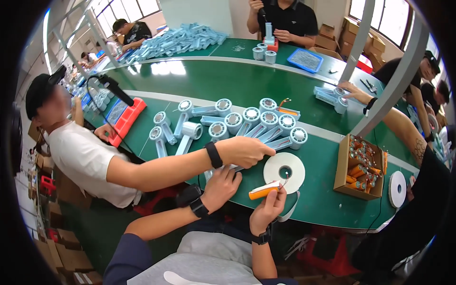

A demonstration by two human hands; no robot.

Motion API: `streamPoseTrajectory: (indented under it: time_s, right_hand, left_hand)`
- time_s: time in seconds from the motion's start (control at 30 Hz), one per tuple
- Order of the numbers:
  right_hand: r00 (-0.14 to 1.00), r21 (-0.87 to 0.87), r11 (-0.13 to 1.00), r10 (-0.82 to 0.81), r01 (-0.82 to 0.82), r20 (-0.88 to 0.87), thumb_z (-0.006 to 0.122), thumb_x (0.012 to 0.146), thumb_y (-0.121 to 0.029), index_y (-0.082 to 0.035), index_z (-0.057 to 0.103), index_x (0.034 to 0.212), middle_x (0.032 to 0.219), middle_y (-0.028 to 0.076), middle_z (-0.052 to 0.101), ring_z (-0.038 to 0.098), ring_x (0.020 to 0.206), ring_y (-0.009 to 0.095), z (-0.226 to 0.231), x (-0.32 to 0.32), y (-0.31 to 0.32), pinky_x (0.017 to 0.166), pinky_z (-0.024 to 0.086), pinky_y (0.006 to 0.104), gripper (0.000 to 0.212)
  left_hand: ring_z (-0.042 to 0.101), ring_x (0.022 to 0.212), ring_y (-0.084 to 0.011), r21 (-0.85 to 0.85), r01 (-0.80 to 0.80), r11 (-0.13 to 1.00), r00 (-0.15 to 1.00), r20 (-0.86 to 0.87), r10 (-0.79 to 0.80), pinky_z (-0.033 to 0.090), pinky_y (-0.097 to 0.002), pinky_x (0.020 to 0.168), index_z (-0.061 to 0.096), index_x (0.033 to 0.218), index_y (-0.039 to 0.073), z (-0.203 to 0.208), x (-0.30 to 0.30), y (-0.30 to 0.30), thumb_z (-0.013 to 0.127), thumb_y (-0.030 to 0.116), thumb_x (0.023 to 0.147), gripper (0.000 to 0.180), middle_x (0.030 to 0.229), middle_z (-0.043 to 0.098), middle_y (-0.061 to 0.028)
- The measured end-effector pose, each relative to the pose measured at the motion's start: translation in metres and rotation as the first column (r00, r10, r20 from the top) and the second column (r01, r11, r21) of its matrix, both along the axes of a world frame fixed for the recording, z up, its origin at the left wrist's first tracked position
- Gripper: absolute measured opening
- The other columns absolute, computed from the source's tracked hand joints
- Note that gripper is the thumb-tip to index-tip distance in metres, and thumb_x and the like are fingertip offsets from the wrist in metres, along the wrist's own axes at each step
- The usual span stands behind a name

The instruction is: The person applies double-sided tape to batteries, peels the backing, and presses the batteries into the handles of portable fans. They then route the wires through the housings and place the units back onto the assembly line.

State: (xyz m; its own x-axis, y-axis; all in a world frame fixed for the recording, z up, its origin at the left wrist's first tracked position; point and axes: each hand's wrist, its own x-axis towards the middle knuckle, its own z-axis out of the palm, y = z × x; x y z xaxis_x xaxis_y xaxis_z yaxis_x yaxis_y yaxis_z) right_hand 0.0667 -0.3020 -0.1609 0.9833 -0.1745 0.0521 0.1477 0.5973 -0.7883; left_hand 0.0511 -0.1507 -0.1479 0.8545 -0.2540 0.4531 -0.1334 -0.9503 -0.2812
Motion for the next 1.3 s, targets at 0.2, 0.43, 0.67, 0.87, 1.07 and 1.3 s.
streamPoseTrajectory:
  time_s: [0.2,0.43,0.67,0.87,1.07,1.3]
  right_hand:
    - [0.999,-0.162,0.987,0.0,-0.008,-0.047,0.051,0.108,-0.022,0.001,0.055,0.126,0.117,0.01,0.059,0.057,0.106,0.015,-0.003,-0.007,-0.014,0.095,0.046,0.0311,0.029]
    - [0.983,-0.354,0.934,0.016,0.05,0.18,0.052,0.107,-0.022,0.003,0.056,0.117,0.106,0.014,0.061,0.059,0.092,0.021,-0.015,0.012,-0.014,0.081,0.047,0.0327,0.027]
    - [0.978,-0.489,0.863,-0.029,0.13,0.208,0.054,0.106,-0.033,0.0,0.061,0.109,0.107,0.018,0.067,0.064,0.089,0.027,0.012,0.055,0.047,0.076,0.052,0.0359,0.034]
    - [0.995,-0.145,0.988,0.045,-0.058,-0.091,0.051,0.108,-0.031,0.003,0.048,0.142,0.135,0.019,0.054,0.056,0.123,0.026,0.009,0.073,0.08,0.098,0.051,0.0354,0.047]
    - [0.992,-0.328,0.939,0.067,-0.099,-0.106,0.051,0.108,-0.033,0.002,0.052,0.135,0.124,0.016,0.058,0.059,0.111,0.021,-0.001,0.061,0.077,0.093,0.051,0.032,0.043]
    - [1.0,-0.499,0.866,0.014,-0.017,-0.01,0.048,0.109,-0.026,0.003,0.057,0.121,0.108,0.014,0.061,0.058,0.097,0.022,-0.005,0.054,0.057,0.088,0.049,0.0337,0.032]
  left_hand:
    - [0.062,0.089,-0.0247,-0.157,0.143,0.977,0.989,-0.006,-0.145,0.051,-0.0335,0.079,0.057,0.088,0.007,-0.011,-0.007,0.012,0.061,0.015,0.081,0.012,0.084,0.062,-0.0067]
    - [0.061,0.087,-0.0259,-0.249,0.346,0.905,0.911,-0.144,-0.388,0.051,-0.0347,0.076,0.055,0.088,0.007,0.009,0.0,0.042,0.06,0.011,0.082,0.009,0.076,0.06,-0.0077]
    - [0.062,0.088,-0.0278,-0.189,0.154,0.97,0.987,0.067,-0.144,0.046,-0.048,0.098,0.058,0.091,0.01,-0.02,0.009,0.029,0.057,0.015,0.086,0.008,0.064,0.058,-0.0085]
    - [0.062,0.089,-0.028,-0.307,0.093,0.947,0.949,-0.26,-0.178,0.039,-0.0561,0.109,0.059,0.081,0.01,0.002,0.009,0.037,0.058,0.017,0.088,0.01,0.064,0.059,-0.0076]
    - [0.062,0.1,-0.0273,-0.17,0.322,0.932,0.945,0.0,-0.326,0.035,-0.0584,0.112,0.066,0.085,0.012,-0.003,-0.005,0.051,0.059,0.02,0.085,0.011,0.078,0.065,-0.0059]
    - [0.06,0.116,-0.0306,-0.095,0.245,0.965,0.967,0.099,-0.235,0.041,-0.0575,0.108,0.068,0.087,0.006,-0.005,-0.014,0.024,0.061,0.017,0.082,0.014,0.09,0.067,-0.0095]
